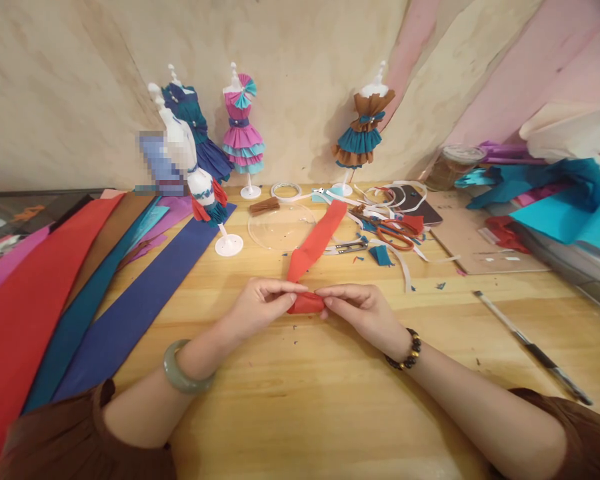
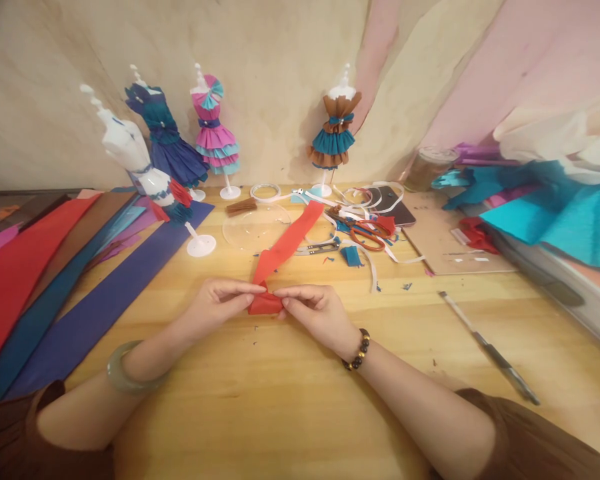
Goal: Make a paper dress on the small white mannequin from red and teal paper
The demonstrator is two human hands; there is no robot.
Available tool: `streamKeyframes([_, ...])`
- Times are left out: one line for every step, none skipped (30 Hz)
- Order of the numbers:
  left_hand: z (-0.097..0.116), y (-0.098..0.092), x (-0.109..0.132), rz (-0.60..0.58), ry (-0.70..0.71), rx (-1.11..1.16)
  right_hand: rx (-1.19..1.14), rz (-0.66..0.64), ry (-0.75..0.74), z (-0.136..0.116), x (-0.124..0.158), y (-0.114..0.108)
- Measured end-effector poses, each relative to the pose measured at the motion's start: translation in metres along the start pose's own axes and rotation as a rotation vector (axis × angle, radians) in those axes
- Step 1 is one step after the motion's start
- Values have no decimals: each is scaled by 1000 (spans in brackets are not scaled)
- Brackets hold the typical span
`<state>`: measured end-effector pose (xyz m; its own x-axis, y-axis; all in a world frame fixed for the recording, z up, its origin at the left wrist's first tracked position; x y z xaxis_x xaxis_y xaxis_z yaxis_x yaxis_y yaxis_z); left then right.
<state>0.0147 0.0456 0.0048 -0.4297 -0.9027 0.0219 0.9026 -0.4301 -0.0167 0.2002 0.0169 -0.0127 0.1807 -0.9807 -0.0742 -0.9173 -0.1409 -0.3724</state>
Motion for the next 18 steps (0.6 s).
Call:
streamKeyframes([1, 0, 0, -10, 2, 7, -5, -8, 5, 0, 0, 0])
streamKeyframes([2, 0, 1, -18, 7, 12, -12, -16, 10, -1, 0, 0])
streamKeyframes([3, 0, 1, -23, 13, 11, -19, -21, 17, -1, 1, 0])
streamKeyframes([4, 1, 2, -26, 19, 6, -23, -21, 24, -1, 0, 1])
streamKeyframes([4, 1, 2, -27, 25, 2, -24, -18, 32, -1, 0, 1])
streamKeyframes([4, 1, 2, -24, 31, 0, -24, -12, 39, -1, 0, 1])
streamKeyframes([4, 2, 2, -20, 35, 1, -22, -5, 44, -1, -1, 2])
streamKeyframes([4, 3, 2, -11, 39, 4, -22, -2, 47, -1, -1, 2])
streamKeyframes([3, 3, 2, -2, 39, 6, -21, 0, 45, -1, -2, 3])
streamKeyframes([2, 4, 1, 6, 37, 5, -21, 0, 37, -1, -2, 4])
streamKeyframes([1, 4, 1, 17, 33, 3, -19, 3, 24, -1, -2, 5])
streamKeyframes([1, 4, 1, 24, 29, 4, -10, 12, 5, -1, -2, 6])
streamKeyframes([0, 5, 1, 28, 24, 7, 9, 28, -22, -2, -1, 7])
streamKeyframes([0, 5, 1, 27, 20, 13, 34, 51, -56, -4, 0, 7])
streamKeyframes([0, 6, 1, 21, 16, 17, 64, 75, -94, -6, 1, 6])
streamKeyframes([0, 6, 1, 12, 13, 19, 97, 95, -133, -8, 2, 6])
streamKeyframes([0, 7, 1, 0, 10, 17, 129, 110, -171, -11, 3, 6])
streamKeyframes([0, 8, 1, -13, 8, 12, 158, 118, -205, -13, 4, 6])
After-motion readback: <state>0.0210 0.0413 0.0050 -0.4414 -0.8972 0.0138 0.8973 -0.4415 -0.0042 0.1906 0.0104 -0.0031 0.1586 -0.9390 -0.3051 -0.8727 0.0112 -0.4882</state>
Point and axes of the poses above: each hand's wrist, its own x-axis away from the middle knuckle, its own y-axis out of the palm, z = x × y, the point moved 5 cm from there along -x, towards the middle knuckle, and after that the axes turned 14 degrees about x, right-handed, at the moved point
